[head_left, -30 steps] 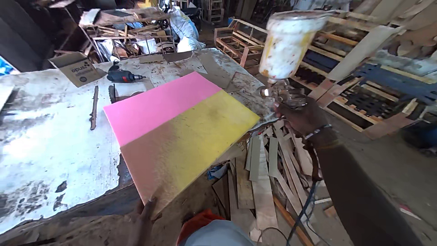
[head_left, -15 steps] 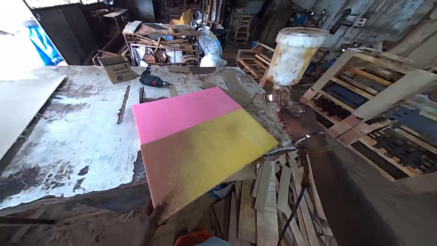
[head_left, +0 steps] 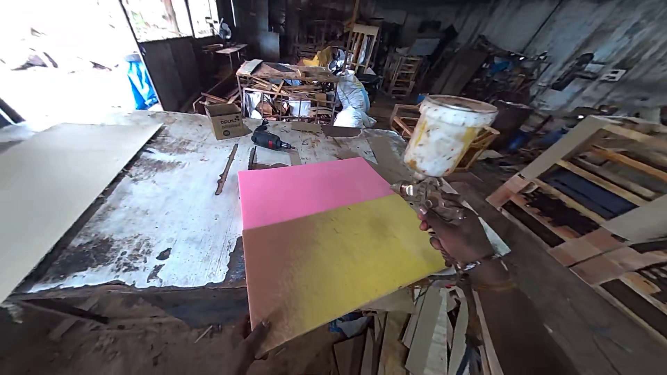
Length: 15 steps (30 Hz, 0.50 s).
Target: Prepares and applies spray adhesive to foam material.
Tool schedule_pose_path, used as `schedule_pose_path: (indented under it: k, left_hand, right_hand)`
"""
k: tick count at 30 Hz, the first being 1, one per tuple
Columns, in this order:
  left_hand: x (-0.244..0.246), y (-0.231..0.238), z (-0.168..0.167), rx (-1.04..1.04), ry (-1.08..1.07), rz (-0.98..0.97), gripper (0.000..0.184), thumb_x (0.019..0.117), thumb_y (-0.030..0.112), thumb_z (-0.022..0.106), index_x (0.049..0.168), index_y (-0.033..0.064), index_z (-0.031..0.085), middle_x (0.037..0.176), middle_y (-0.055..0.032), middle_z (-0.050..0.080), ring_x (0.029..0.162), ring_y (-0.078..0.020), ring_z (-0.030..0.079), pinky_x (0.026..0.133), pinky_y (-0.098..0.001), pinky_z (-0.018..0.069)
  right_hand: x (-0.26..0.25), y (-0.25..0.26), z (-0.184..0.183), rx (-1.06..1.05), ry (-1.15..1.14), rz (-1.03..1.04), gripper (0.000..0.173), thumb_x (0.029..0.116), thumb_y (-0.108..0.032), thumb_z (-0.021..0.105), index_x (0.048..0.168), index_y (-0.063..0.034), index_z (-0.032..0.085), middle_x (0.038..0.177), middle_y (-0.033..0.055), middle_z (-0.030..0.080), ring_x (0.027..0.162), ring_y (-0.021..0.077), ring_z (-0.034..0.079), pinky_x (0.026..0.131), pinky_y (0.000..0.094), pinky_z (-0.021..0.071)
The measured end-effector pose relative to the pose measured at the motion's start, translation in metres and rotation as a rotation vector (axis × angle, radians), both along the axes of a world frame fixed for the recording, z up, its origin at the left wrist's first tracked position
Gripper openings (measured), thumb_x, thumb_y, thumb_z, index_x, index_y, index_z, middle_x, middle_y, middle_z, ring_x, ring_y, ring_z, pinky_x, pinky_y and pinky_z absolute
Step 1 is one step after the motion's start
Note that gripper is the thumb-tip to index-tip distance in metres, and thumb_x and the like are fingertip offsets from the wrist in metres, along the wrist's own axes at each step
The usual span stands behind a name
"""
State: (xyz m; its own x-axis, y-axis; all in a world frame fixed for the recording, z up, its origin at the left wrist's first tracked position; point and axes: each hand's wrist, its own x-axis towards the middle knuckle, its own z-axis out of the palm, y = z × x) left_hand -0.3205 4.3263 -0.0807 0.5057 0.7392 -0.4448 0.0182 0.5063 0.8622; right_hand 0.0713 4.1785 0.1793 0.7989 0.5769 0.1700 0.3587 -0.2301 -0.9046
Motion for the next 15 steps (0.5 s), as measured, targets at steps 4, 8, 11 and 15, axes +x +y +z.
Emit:
schedule_pose_path:
  k: [4, 8, 11, 15]
  left_hand:
    - [0.0, -0.005, 0.008, -0.007, -0.031, -0.083, 0.058, 0.0945, 0.02, 0.069, 0.142, 0.0032, 0.041, 0.108, -0.0196, 0.07, 0.086, -0.0312, 0.073, 0.069, -0.0465, 0.0634]
    - [0.0, -0.022, 0.012, -0.036, -0.052, -0.18, 0.073, 0.0897, 0.021, 0.075, 0.148, 0.0058, 0.035, 0.114, -0.0193, 0.071, 0.095, -0.0326, 0.074, 0.078, -0.0499, 0.064]
    - [0.0, -0.035, 0.009, -0.061, -0.074, -0.191, 0.073, 0.0906, 0.021, 0.075, 0.149, 0.0055, 0.034, 0.119, -0.0198, 0.07, 0.099, -0.0333, 0.073, 0.082, -0.0515, 0.0632]
    - [0.0, -0.043, 0.011, -0.07, -0.061, -0.224, 0.078, 0.086, 0.026, 0.08, 0.148, 0.0055, 0.036, 0.117, -0.019, 0.071, 0.099, -0.0331, 0.074, 0.082, -0.0516, 0.0638]
  right_hand:
    - [-0.022, 0.01, 0.0, 0.041, 0.066, 0.086, 0.016, 0.1022, -0.018, 0.066, 0.113, -0.0067, 0.067, 0.086, 0.0102, 0.071, 0.052, 0.0178, 0.061, 0.036, 0.0268, 0.0464]
    - [-0.04, 0.018, -0.001, 0.081, 0.164, 0.206, 0.019, 0.1026, -0.022, 0.064, 0.115, -0.0078, 0.066, 0.087, 0.0115, 0.07, 0.054, 0.0183, 0.062, 0.038, 0.0258, 0.0474]
    - [-0.051, 0.023, -0.004, 0.094, 0.19, 0.267, 0.02, 0.1016, -0.021, 0.065, 0.118, -0.0085, 0.065, 0.086, 0.0121, 0.07, 0.055, 0.0187, 0.063, 0.037, 0.0258, 0.048]
    - [-0.064, 0.028, -0.008, 0.076, 0.154, 0.259, 0.02, 0.1007, -0.022, 0.067, 0.116, -0.0096, 0.067, 0.085, 0.0114, 0.07, 0.052, 0.0194, 0.062, 0.036, 0.0261, 0.0469]
